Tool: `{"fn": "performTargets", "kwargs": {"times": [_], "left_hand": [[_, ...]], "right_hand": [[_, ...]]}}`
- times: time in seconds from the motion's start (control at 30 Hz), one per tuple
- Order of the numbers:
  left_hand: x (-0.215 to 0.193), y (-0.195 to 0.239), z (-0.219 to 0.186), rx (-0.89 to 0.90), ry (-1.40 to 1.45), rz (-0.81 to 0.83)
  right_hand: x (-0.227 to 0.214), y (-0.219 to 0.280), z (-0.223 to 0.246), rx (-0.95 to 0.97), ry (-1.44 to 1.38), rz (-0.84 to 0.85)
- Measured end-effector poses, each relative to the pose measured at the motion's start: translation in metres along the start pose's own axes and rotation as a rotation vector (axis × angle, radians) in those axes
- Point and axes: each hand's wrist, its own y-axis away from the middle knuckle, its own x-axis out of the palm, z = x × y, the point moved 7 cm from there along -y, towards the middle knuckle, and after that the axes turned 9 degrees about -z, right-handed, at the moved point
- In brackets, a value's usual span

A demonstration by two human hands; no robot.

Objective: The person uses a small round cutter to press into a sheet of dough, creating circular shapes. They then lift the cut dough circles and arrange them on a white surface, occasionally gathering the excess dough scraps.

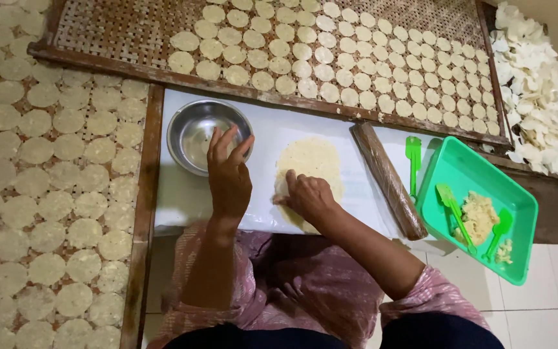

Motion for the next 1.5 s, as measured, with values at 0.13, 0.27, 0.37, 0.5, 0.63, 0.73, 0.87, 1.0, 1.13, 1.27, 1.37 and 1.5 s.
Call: {"fn": "performTargets", "kwargs": {"times": [0.13, 0.27, 0.37, 0.5, 0.63, 0.73, 0.87, 1.0, 1.13, 1.27, 1.37, 1.5], "left_hand": [[0.002, 0.001, 0.003, 0.01, -0.02, 0.005], [-0.001, -0.001, 0.001, -0.002, -0.027, 0.027], [0.0, 0.0, 0.0, 0.001, -0.017, 0.029], [0.001, 0.001, 0.003, 0.018, -0.025, 0.011], [0.006, 0.003, 0.01, 0.041, -0.053, 0.004], [0.004, 0.003, 0.009, 0.009, -0.016, 0.012], [0.003, 0.002, 0.008, 0.012, -0.017, 0.013], [0.003, 0.003, 0.01, -0.004, -0.042, 0.023], [0.005, 0.002, 0.009, -0.019, -0.049, 0.039], [0.001, 0.002, 0.008, 0.011, -0.029, 0.036], [0.0, 0.002, 0.004, 0.023, -0.061, 0.039], [0.006, 0.005, 0.013, 0.023, -0.066, 0.051]], "right_hand": [[-0.033, -0.001, 0.001, -0.039, 0.022, -0.058], [-0.064, 0.011, 0.008, -0.115, -0.083, 0.034], [-0.045, 0.013, 0.009, -0.271, -0.117, -0.045], [-0.025, 0.013, 0.007, -0.386, -0.076, -0.234], [-0.008, 0.007, 0.005, -0.399, -0.054, -0.328], [0.012, 0.006, 0.004, -0.409, 0.045, -0.452], [0.024, -0.005, -0.002, -0.286, 0.032, -0.138], [0.024, -0.007, -0.007, -0.15, 0.003, -0.034], [0.002, -0.003, -0.005, -0.165, -0.106, -0.045], [-0.008, 0.001, 0.006, -0.286, -0.111, -0.065], [-0.003, 0.007, 0.013, -0.601, 0.48, -0.133], [0.032, -0.006, -0.002, -0.231, 0.077, -0.123]]}}
